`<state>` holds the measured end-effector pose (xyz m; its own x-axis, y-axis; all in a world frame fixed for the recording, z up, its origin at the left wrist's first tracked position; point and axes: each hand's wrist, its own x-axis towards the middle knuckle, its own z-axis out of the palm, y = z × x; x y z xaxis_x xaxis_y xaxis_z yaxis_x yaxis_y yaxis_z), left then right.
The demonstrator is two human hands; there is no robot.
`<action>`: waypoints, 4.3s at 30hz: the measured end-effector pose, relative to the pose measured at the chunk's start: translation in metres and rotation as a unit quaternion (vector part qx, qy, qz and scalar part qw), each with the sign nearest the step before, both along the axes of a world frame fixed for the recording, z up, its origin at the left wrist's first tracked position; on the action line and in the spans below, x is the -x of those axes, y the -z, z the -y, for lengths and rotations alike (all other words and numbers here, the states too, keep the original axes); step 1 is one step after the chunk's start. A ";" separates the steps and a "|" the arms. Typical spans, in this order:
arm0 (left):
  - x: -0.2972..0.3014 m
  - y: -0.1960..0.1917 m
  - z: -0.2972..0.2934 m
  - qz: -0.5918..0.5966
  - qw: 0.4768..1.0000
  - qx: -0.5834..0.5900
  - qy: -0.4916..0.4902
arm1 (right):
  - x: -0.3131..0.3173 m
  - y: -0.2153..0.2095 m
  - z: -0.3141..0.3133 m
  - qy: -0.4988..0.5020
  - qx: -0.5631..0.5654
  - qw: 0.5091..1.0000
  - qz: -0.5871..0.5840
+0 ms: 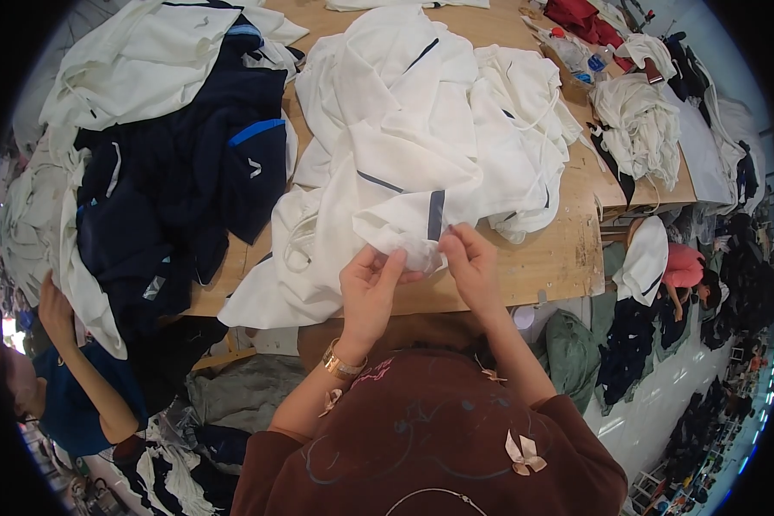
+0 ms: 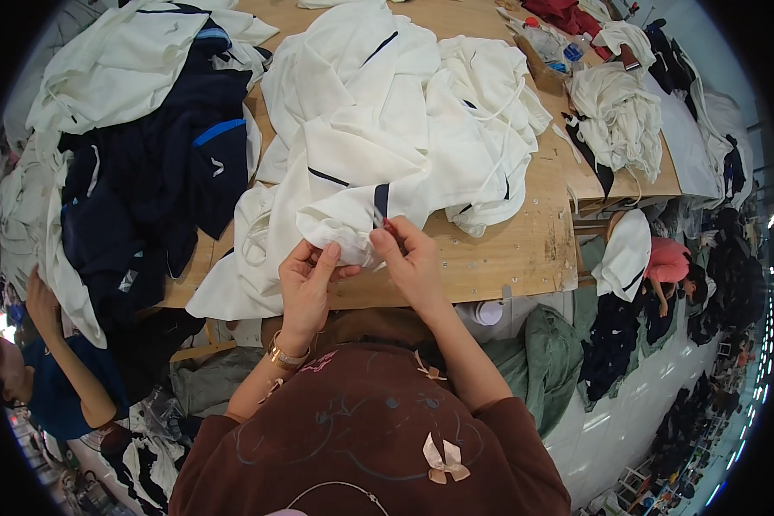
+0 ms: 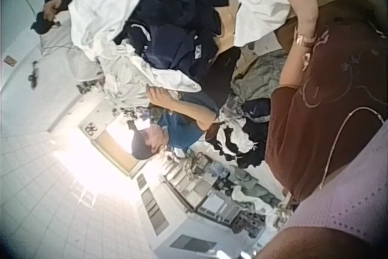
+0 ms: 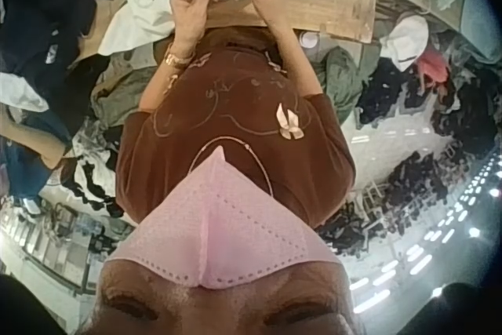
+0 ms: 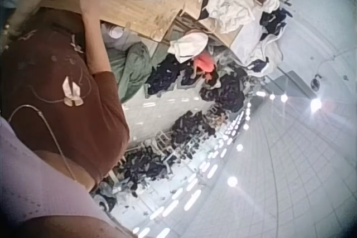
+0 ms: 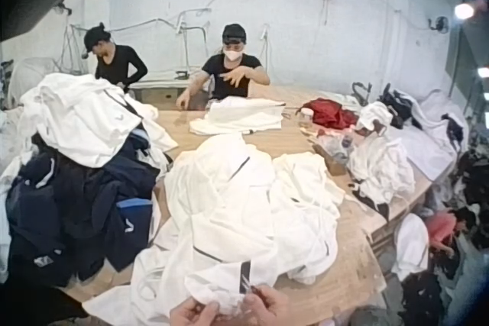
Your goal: Trimming loose threads from white garments using small scissors.
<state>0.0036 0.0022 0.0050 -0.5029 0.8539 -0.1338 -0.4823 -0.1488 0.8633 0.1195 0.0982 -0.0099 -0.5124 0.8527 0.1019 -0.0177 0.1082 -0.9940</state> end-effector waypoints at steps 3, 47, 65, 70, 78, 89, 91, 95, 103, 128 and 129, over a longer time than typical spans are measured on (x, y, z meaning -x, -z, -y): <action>0.001 0.005 0.003 -0.008 1.000 0.004 -0.002 | 0.004 -0.018 0.005 -0.026 0.063 0.998 -0.006; 0.011 -0.001 0.004 0.172 0.985 -0.005 0.029 | 0.000 -0.010 0.006 -0.019 -0.149 0.983 0.106; 0.004 0.005 0.004 0.086 0.996 -0.009 0.004 | 0.004 -0.011 0.007 -0.018 -0.313 0.932 0.183; 0.004 0.007 0.003 0.065 0.998 0.001 -0.003 | 0.004 -0.013 0.007 -0.007 -0.300 0.936 0.185; 0.006 0.006 0.003 0.077 0.997 0.000 -0.019 | 0.001 -0.012 0.008 -0.009 -0.275 0.943 0.185; 0.004 0.006 0.003 0.042 0.999 -0.005 -0.029 | 0.003 -0.014 0.007 -0.013 -0.310 0.934 0.178; 0.004 0.006 0.003 0.042 0.999 -0.006 -0.028 | 0.003 -0.014 0.008 -0.012 -0.307 0.935 0.178; 0.004 0.007 0.003 0.032 0.999 0.001 -0.027 | 0.003 -0.012 0.007 -0.013 -0.295 0.940 0.173; 0.006 0.006 0.003 0.038 0.999 -0.011 -0.035 | 0.001 -0.013 0.008 -0.024 -0.270 0.949 0.162; 0.006 0.000 0.001 0.019 0.997 -0.007 -0.076 | -0.001 -0.009 0.008 -0.038 -0.243 0.956 0.156; 0.006 0.000 0.001 0.003 0.997 -0.002 -0.076 | 0.000 -0.009 0.009 -0.034 -0.243 0.957 0.158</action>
<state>-0.0026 0.0007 0.0051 -0.6253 0.7688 -0.1340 -0.4593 -0.2238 0.8597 0.1200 0.0897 -0.0010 -0.6354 0.7076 0.3092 0.2513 0.5681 -0.7836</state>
